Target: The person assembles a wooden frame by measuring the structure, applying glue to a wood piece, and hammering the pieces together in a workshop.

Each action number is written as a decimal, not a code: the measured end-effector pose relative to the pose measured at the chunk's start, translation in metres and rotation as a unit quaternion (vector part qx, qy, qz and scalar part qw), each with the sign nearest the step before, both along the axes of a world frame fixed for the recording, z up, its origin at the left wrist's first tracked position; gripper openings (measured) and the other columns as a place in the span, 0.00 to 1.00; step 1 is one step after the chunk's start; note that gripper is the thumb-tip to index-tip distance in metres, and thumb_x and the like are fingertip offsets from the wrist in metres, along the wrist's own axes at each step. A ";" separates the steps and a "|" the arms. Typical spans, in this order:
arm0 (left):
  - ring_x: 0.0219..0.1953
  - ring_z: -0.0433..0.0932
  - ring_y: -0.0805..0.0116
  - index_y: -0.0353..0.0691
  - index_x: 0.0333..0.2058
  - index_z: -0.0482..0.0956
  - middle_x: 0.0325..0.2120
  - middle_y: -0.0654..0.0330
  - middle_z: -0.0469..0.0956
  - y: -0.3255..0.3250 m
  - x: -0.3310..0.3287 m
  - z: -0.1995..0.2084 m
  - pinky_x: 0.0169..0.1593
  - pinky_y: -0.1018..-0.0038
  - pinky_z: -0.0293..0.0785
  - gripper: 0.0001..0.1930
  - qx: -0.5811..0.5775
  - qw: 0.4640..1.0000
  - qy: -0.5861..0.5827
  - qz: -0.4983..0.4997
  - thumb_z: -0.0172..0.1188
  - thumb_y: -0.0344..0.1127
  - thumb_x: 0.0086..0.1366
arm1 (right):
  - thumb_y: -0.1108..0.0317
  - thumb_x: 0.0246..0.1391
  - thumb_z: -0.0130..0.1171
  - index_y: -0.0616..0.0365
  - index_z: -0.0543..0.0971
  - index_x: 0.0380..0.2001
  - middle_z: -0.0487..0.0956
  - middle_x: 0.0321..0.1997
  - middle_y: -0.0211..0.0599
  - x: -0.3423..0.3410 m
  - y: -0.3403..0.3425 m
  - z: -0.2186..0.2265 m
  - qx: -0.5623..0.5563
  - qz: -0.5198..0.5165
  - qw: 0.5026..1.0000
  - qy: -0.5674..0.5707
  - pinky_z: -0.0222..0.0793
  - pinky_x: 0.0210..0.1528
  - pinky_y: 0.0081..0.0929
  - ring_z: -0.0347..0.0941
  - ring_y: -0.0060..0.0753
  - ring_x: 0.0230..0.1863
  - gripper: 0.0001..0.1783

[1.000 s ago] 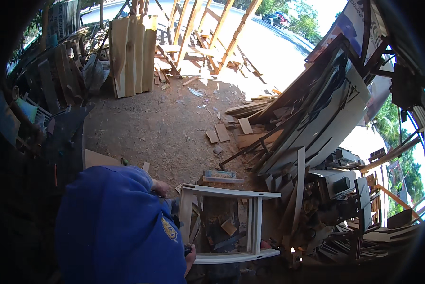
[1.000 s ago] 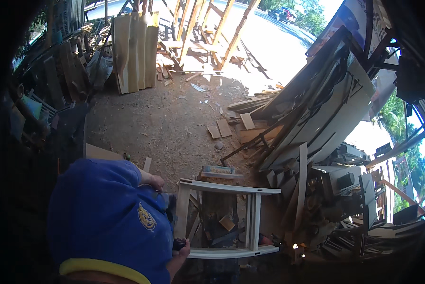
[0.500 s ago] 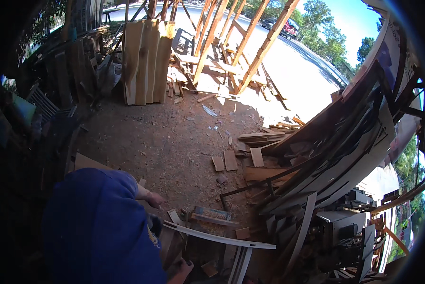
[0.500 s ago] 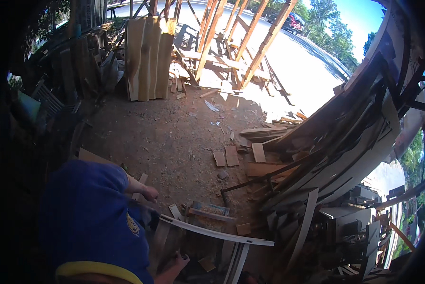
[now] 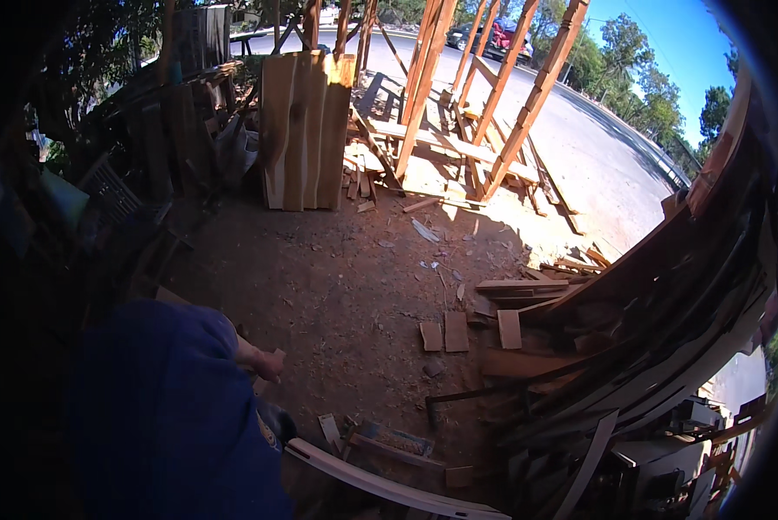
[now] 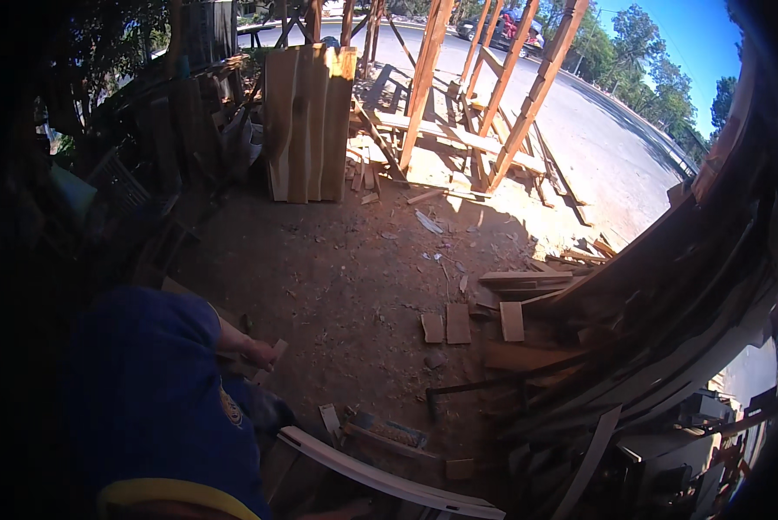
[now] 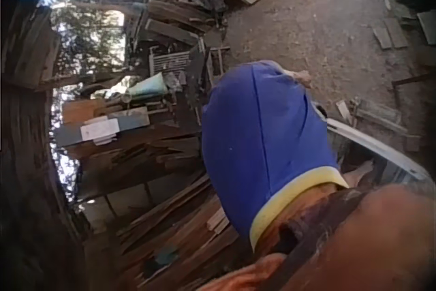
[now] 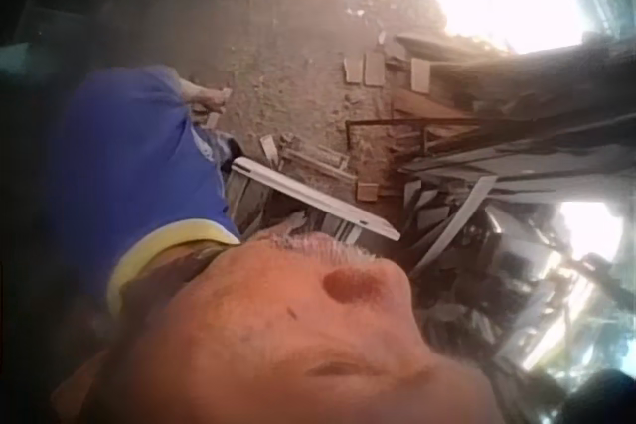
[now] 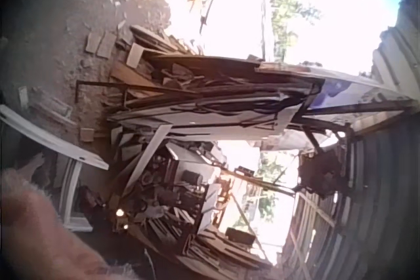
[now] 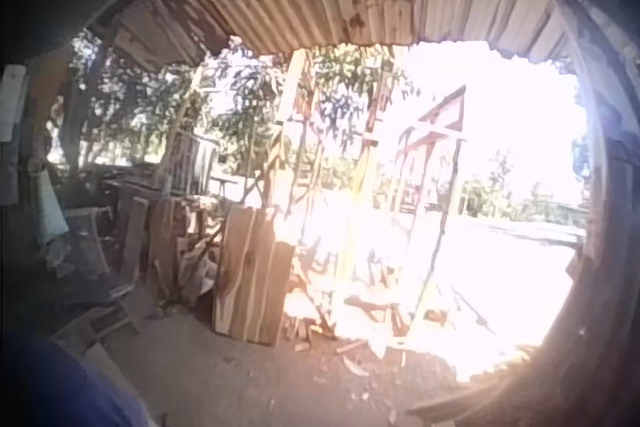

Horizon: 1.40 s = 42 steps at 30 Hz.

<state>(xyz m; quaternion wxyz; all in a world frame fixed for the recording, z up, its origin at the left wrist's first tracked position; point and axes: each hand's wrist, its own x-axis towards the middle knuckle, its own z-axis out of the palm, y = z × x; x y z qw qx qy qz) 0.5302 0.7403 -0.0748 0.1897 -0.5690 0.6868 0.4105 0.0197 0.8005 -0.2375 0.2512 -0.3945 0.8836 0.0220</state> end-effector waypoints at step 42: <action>0.26 0.80 0.66 0.33 0.31 0.82 0.24 0.55 0.79 -0.143 -0.138 -0.023 0.29 0.69 0.78 0.20 0.200 0.830 -0.112 -0.508 0.55 0.48 0.61 | 0.65 0.60 0.52 0.57 0.75 0.47 0.77 0.30 0.34 0.479 0.280 0.096 -0.369 -0.891 0.229 -0.132 0.69 0.23 0.23 0.74 0.26 0.25 0.14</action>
